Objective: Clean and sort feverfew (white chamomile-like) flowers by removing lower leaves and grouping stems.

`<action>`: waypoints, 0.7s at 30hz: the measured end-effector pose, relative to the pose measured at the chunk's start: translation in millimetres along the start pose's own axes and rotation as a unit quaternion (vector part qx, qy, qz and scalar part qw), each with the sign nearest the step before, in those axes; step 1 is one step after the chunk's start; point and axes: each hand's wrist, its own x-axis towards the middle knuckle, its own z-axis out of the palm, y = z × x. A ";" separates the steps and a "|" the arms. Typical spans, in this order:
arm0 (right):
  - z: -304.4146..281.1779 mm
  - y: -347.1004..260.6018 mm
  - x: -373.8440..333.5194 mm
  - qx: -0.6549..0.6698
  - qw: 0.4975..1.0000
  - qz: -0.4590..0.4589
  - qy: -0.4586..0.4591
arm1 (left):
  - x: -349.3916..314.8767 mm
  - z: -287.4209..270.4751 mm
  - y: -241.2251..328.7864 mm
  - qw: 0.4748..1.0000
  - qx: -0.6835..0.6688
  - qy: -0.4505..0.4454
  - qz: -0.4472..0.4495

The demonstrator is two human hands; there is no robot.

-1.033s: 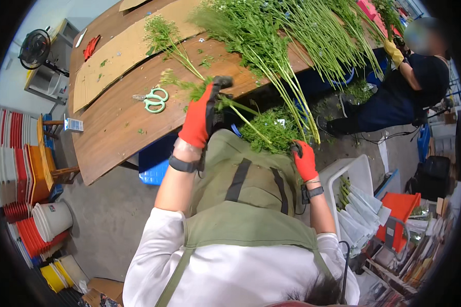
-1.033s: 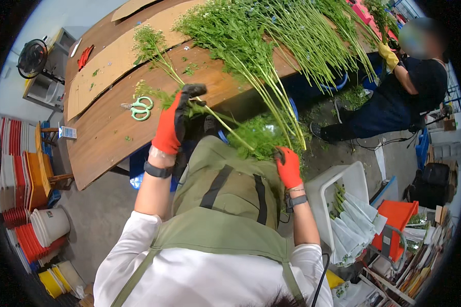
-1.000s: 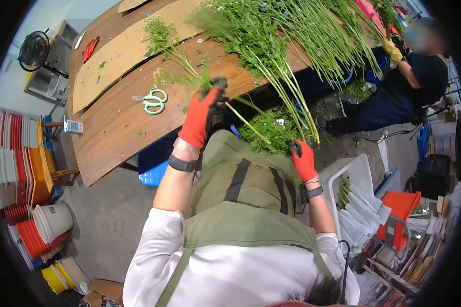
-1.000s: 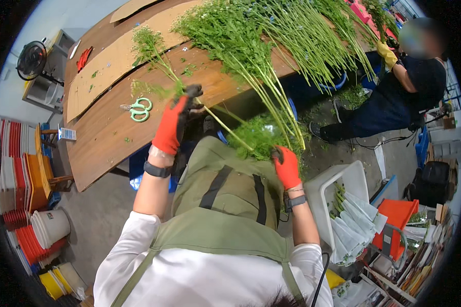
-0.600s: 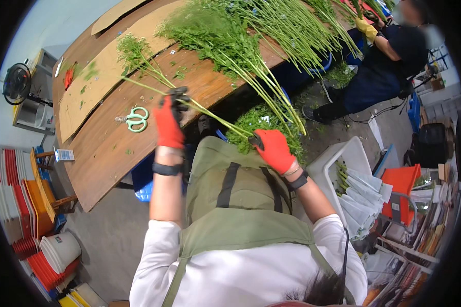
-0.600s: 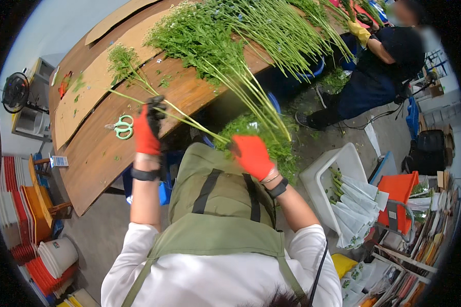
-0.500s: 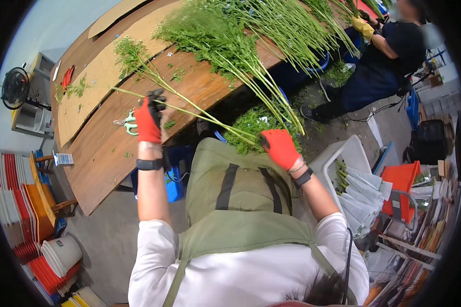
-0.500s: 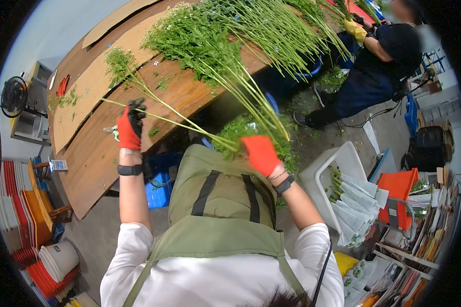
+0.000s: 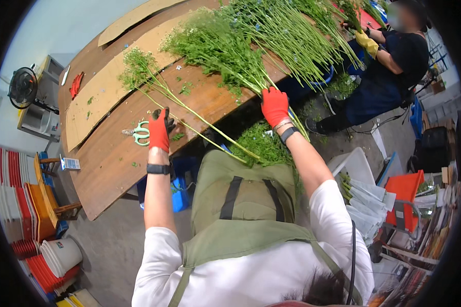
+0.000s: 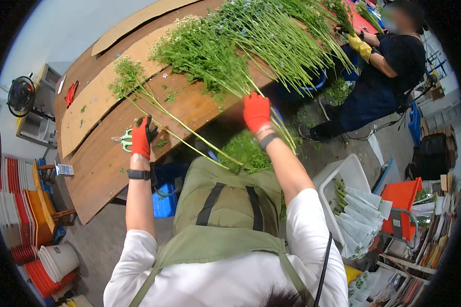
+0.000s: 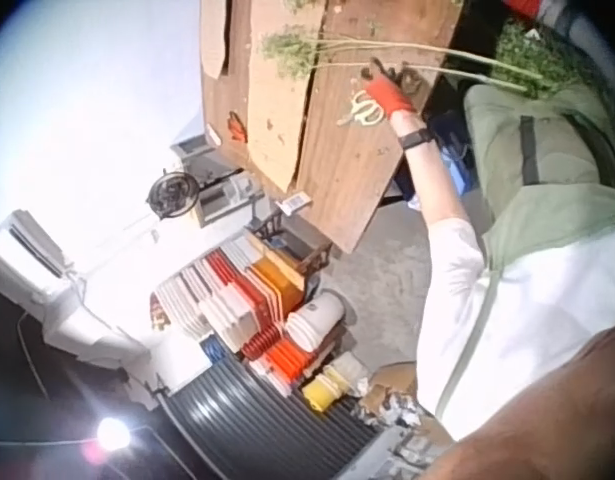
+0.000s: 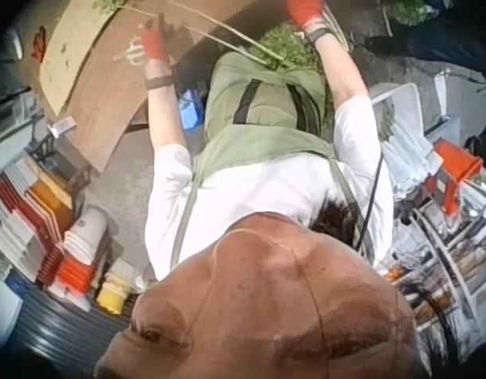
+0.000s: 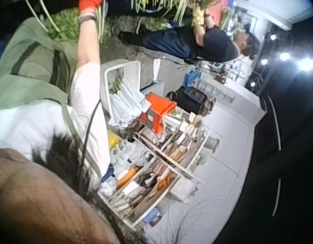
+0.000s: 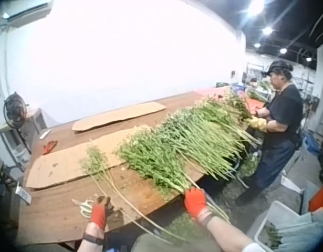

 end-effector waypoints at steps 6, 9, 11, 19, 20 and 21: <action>-88.2 -3.9 -8.4 0.331 0.916 0.073 0.215 | -53.6 16.8 -0.5 0.995 -0.029 0.045 0.081; -52.3 -2.2 -25.7 0.326 0.917 0.073 0.219 | -73.1 44.4 2.5 0.997 -0.022 -0.066 0.041; -71.4 -5.6 -24.4 0.310 0.926 0.077 0.200 | -67.6 55.4 -0.9 0.993 0.003 -0.116 0.035; -96.8 5.5 -30.9 0.522 0.824 0.163 0.148 | -83.6 99.3 17.2 0.987 0.011 -0.158 0.002; -95.7 6.8 -27.3 0.582 0.784 0.137 0.168 | -86.1 99.4 22.6 0.988 0.002 -0.155 0.002; -95.9 11.1 -34.2 0.582 0.784 0.136 0.169 | -79.2 96.3 19.4 0.984 0.003 -0.176 -0.006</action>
